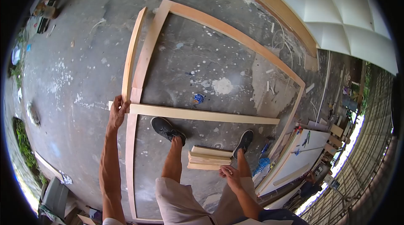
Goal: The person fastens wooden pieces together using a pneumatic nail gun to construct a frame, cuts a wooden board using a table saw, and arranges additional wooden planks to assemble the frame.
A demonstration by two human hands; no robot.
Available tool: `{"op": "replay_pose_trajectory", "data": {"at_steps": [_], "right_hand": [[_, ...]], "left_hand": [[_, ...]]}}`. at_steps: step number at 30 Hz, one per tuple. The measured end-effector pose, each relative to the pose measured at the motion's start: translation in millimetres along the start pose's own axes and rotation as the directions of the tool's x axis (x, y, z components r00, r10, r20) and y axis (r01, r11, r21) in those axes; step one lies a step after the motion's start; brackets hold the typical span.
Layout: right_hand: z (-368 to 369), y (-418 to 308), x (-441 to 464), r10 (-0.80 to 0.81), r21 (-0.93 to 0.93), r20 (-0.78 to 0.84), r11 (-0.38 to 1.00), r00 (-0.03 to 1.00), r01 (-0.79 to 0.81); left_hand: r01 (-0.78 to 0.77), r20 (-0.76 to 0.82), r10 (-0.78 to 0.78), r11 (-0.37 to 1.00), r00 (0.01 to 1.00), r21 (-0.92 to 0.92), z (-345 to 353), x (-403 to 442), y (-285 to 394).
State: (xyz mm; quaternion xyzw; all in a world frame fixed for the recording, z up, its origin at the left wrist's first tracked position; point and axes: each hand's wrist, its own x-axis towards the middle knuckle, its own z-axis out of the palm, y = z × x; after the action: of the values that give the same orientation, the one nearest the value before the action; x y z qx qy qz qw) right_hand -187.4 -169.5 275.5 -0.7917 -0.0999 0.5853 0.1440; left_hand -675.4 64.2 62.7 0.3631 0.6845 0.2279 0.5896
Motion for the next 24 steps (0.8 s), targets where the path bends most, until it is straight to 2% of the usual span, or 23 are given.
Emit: {"op": "replay_pose_trajectory", "data": {"at_steps": [2, 5, 6, 7, 9, 11, 13, 15, 17, 18, 19, 21, 22, 23, 24], "right_hand": [[5.7, -6.8, -0.4, -0.094, 0.037, 0.114, 0.995, 0.989, 0.09], [2.5, -24.1, -11.5, -0.247, 0.103, 0.125, 0.967, 0.961, 0.235], [-5.6, -28.3, -13.2, -0.335, 0.052, 0.102, 0.942, 0.937, 0.331], [-17.2, -40.2, -18.1, -0.353, 0.096, 0.092, 0.934, 0.931, 0.344], [-54.0, -71.3, -25.5, -0.544, 0.001, -0.03, 0.839, 0.839, 0.544], [-104.0, -84.3, -25.2, -0.547, 0.13, -0.043, 0.827, 0.836, 0.547], [-158.8, -94.7, -26.8, -0.633, -0.017, -0.121, 0.771, 0.764, 0.636], [-211.5, -80.3, -11.5, -0.606, 0.088, -0.186, 0.774, 0.773, 0.628], [-256.7, -69.0, -3.7, -0.527, 0.25, -0.318, 0.755, 0.788, 0.606], [-284.8, -57.9, 5.1, -0.485, 0.037, -0.368, 0.845, 0.793, 0.534], [-306.3, -48.0, 11.4, -0.413, 0.047, -0.451, 0.874, 0.791, 0.484], [-362.4, -44.7, 15.8, -0.343, 0.098, -0.534, 0.883, 0.773, 0.46], [-386.9, -44.7, 13.8, -0.314, 0.077, -0.616, 0.889, 0.723, 0.452], [-411.0, -49.0, 10.5, -0.285, 0.052, -0.687, 0.898, 0.668, 0.437], [-435.0, -46.3, 13.2, -0.243, 0.072, -0.707, 0.91, 0.664, 0.409]], "left_hand": [[0.001, 0.009, 0.0, 0.99, 1.0, -0.143, 47.4, -54.9, 35.1], [0.028, 0.116, 0.006, 0.959, 0.993, -0.282, 137.9, -132.0, 81.3], [0.056, 0.168, 0.0, 0.943, 0.986, -0.328, 173.1, -155.3, 97.1], [0.089, 0.219, -0.006, 0.925, 0.976, -0.37, 208.4, -178.7, 113.0], [0.219, 0.331, -0.059, 0.855, 0.942, -0.47, 281.5, -225.5, 152.3], [0.197, 0.417, -0.04, 0.919, 0.908, -0.341, 353.4, -257.3, 174.6], [0.225, 0.466, -0.023, 0.895, 0.884, -0.384, 427.1, -291.1, 193.3], [0.195, 0.523, -0.009, 0.934, 0.852, -0.3, 502.6, -319.7, 215.1], [0.007, 0.518, 0.06, 0.992, 0.853, -0.127, 571.1, -341.4, 190.7], [-0.138, 0.534, 0.036, 0.979, 0.844, 0.152, 598.9, -355.3, 204.2], [-0.276, 0.514, 0.116, 0.929, 0.85, 0.246, 631.3, -367.6, 207.4], [-0.331, 0.524, 0.117, 0.882, 0.844, 0.335, 689.8, -395.4, 224.9], [-0.352, 0.533, 0.115, 0.86, 0.838, 0.368, 717.4, -407.8, 228.3], [-0.445, 0.608, 0.192, 0.845, 0.77, 0.297, 740.2, -414.9, 222.9], [-0.488, 0.643, 0.224, 0.831, 0.733, 0.266, 754.5, -419.3, 226.0]]}}
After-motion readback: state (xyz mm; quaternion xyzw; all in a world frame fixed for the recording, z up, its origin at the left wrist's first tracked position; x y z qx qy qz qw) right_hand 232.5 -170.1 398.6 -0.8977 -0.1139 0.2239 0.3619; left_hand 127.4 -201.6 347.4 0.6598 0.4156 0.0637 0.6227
